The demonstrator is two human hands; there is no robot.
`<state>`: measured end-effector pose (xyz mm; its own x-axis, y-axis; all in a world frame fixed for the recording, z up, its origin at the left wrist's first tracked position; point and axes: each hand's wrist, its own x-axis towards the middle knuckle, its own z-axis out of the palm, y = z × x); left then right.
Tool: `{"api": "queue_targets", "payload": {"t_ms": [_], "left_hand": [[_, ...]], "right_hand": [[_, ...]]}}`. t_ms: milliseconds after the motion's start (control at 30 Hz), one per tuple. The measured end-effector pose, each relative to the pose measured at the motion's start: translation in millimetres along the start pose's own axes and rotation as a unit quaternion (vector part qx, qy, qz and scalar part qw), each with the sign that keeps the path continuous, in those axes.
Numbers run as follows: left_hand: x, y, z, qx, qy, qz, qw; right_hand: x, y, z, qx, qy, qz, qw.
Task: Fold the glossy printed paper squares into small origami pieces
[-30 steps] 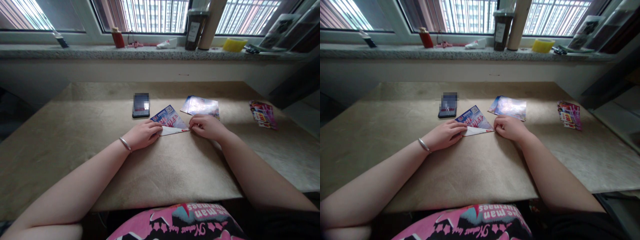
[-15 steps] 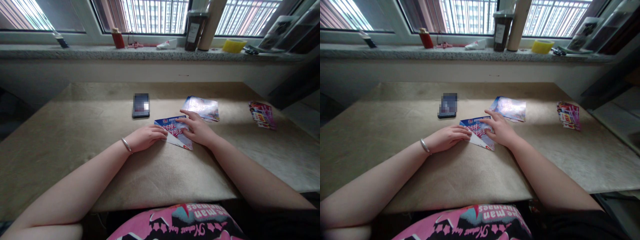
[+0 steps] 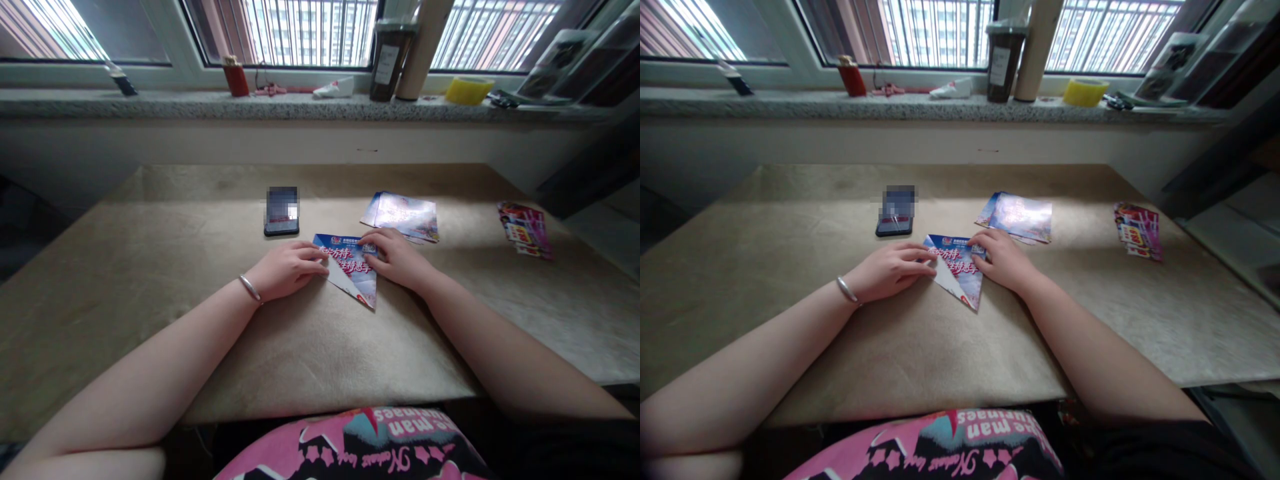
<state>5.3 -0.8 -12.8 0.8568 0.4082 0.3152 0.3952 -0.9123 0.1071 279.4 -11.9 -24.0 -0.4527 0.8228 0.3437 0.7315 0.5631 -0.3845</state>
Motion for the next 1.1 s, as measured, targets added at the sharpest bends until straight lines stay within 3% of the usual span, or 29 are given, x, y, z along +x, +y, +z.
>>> {"api": "queue_targets", "payload": {"t_ms": [167,400,667,833,1100], "left_hand": [[-2,-3,-0.1,0.06,0.024,-0.04,0.997],[-2,1,-0.8,0.109,0.003,-0.127,0.986],[0,9,-1.7,0.11,-0.071,-0.19,0.973],[-2,8,-1.6,0.086,-0.102,-0.195,0.972],[-6,4,1.8,0.061,-0.137,-0.154,0.977]], "right_hand": [[0,-1,-1,0.003,0.002,0.014,1.0],[1,-4,-3,-0.002,-0.018,0.034,0.999],[-1,-9,-5,-0.04,-0.039,-0.029,0.998],[-3,-8,-4,-0.024,-0.086,-0.095,0.992],[-3,-4,-4,-0.02,-0.107,-0.117,0.987]]}}
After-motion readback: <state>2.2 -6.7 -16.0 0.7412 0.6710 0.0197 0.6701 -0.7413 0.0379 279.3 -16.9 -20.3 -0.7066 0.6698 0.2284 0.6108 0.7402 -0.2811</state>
